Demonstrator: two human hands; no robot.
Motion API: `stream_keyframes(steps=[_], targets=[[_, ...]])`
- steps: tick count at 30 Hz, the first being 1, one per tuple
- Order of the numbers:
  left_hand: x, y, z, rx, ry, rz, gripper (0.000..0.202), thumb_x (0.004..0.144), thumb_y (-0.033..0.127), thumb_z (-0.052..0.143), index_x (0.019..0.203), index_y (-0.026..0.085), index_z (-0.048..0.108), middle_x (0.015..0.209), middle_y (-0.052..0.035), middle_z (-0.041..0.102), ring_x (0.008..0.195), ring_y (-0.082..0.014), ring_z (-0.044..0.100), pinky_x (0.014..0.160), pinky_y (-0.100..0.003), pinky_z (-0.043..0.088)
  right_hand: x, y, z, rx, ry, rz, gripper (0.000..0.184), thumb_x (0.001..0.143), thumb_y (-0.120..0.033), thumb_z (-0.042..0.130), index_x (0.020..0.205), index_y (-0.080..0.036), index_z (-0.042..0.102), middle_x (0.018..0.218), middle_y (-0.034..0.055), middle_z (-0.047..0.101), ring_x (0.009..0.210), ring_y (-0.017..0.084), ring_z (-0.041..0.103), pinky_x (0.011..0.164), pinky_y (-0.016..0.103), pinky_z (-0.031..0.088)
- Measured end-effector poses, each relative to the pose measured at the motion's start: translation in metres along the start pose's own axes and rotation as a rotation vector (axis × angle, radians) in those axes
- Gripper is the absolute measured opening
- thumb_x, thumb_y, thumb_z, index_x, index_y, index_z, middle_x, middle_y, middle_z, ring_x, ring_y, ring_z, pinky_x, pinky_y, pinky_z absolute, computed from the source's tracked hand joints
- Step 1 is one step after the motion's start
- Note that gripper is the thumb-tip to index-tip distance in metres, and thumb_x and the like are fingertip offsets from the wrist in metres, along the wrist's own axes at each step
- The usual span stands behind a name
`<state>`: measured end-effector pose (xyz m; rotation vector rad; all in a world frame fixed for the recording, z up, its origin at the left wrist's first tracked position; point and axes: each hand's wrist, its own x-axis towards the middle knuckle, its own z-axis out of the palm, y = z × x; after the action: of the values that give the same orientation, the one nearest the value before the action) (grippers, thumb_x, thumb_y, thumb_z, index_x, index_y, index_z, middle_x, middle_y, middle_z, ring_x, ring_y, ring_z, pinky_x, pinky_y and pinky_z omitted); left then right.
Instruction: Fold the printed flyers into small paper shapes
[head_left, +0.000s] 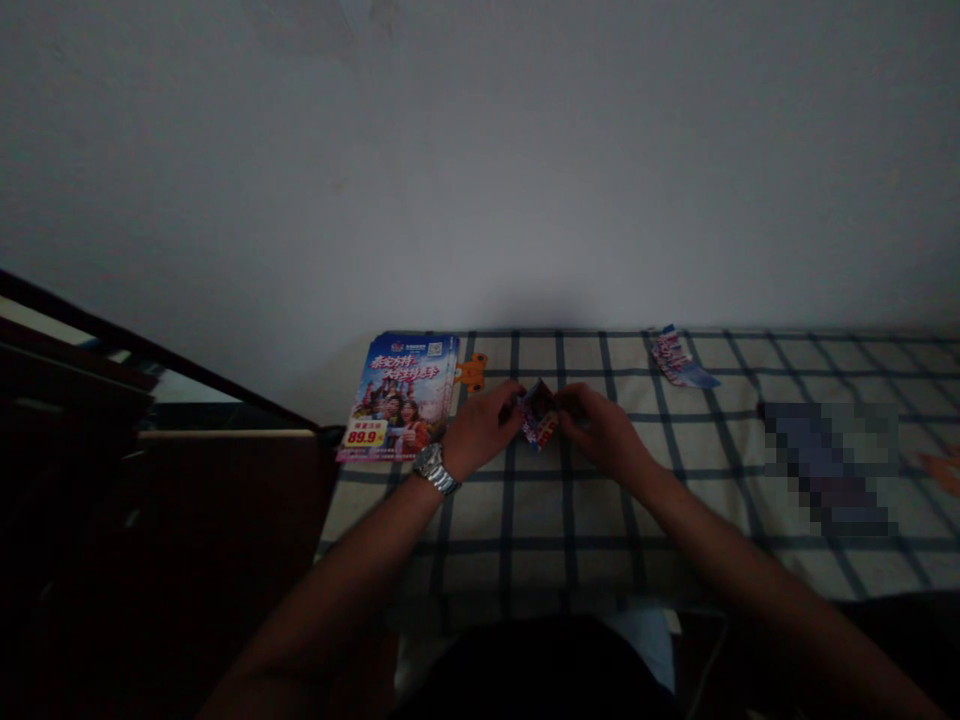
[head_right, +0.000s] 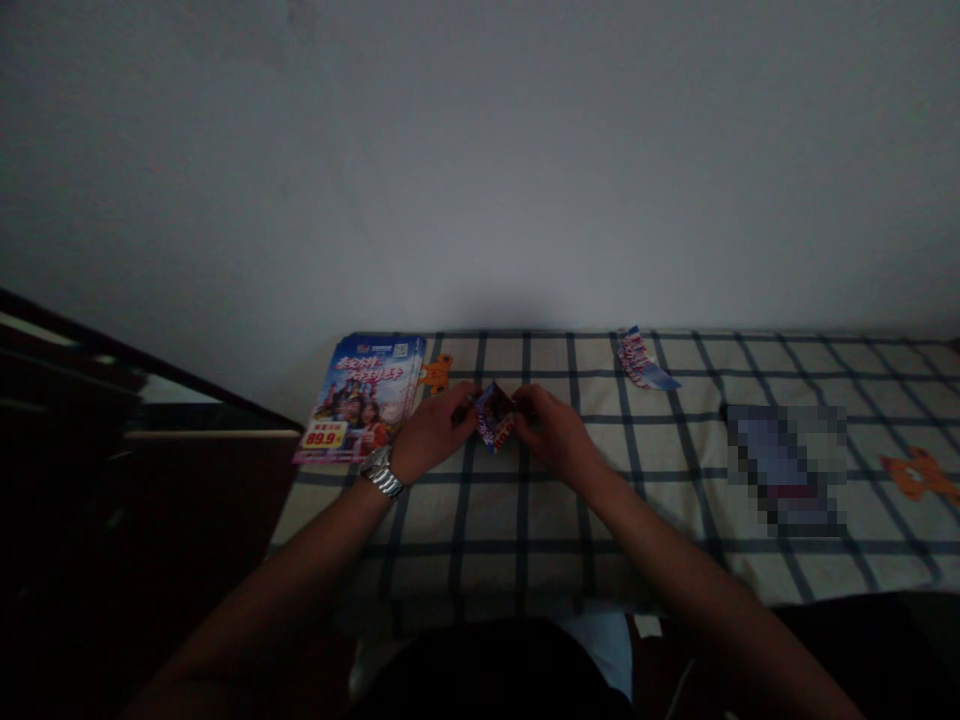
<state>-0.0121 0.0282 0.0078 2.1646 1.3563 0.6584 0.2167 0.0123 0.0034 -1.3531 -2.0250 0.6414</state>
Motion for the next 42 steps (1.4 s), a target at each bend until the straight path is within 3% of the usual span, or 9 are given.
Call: stream_keyframes(steps=[7,13,23,34,38,42], targets=[[-0.001,-0.001,0.000,0.029,0.012,0.025,0.021,0.099,0.026,0.052,0.118,0.024,0.060,0.089,-0.0018,0.073,0.079,-0.0205,0.070,0.068,-0.030,0.048,0.001,-0.001,0.001,0.030,0.002,0.013,0.016,0.093,-0.020,0.056,0.106,-0.024,0.063,0.093,0.0028,0.074,0.077,0.019,0.070,0.070,0.031,0.054],[0.000,-0.003,0.000,-0.027,-0.044,0.058,0.020,0.102,0.031,0.049,0.118,0.024,0.059,0.091,-0.0014,0.072,0.081,-0.0192,0.069,0.071,-0.029,0.049,0.000,0.005,0.002,0.061,0.003,0.068,0.018,0.092,-0.023,0.057,0.109,-0.023,0.063,0.088,0.0019,0.075,0.073,0.018,0.070,0.065,0.029,0.053],[0.002,-0.014,-0.009,-0.121,-0.131,0.188,0.036,0.099,0.018,0.049,0.133,0.025,0.059,0.121,-0.0046,0.071,0.107,-0.0195,0.068,0.095,-0.034,0.052,-0.003,0.019,0.003,0.223,-0.050,0.094,0.027,0.092,-0.022,0.057,0.118,-0.024,0.063,0.106,0.0040,0.076,0.096,0.021,0.073,0.085,0.038,0.059],[0.002,-0.012,-0.013,-0.203,-0.163,0.182,0.040,0.097,0.016,0.051,0.135,0.026,0.059,0.126,-0.0059,0.070,0.111,-0.0201,0.068,0.099,-0.038,0.054,-0.003,0.019,0.003,0.306,-0.050,0.038,0.023,0.094,-0.024,0.054,0.114,-0.024,0.067,0.110,0.0042,0.076,0.104,0.022,0.072,0.093,0.041,0.059],[0.001,-0.014,-0.009,-0.278,-0.145,0.188,0.042,0.100,0.017,0.046,0.140,0.027,0.054,0.134,-0.0054,0.067,0.120,-0.0188,0.065,0.106,-0.038,0.050,-0.003,0.015,0.003,0.347,-0.054,0.043,0.023,0.096,-0.026,0.054,0.114,-0.025,0.067,0.113,0.0043,0.075,0.106,0.022,0.072,0.096,0.040,0.058],[0.001,-0.016,-0.005,-0.312,-0.113,0.184,0.041,0.100,0.016,0.046,0.138,0.026,0.056,0.131,-0.0062,0.068,0.117,-0.0192,0.065,0.103,-0.038,0.052,-0.002,0.013,0.003,0.409,-0.033,0.051,0.022,0.096,-0.028,0.055,0.115,-0.025,0.066,0.111,0.0049,0.075,0.102,0.021,0.072,0.093,0.039,0.059]])
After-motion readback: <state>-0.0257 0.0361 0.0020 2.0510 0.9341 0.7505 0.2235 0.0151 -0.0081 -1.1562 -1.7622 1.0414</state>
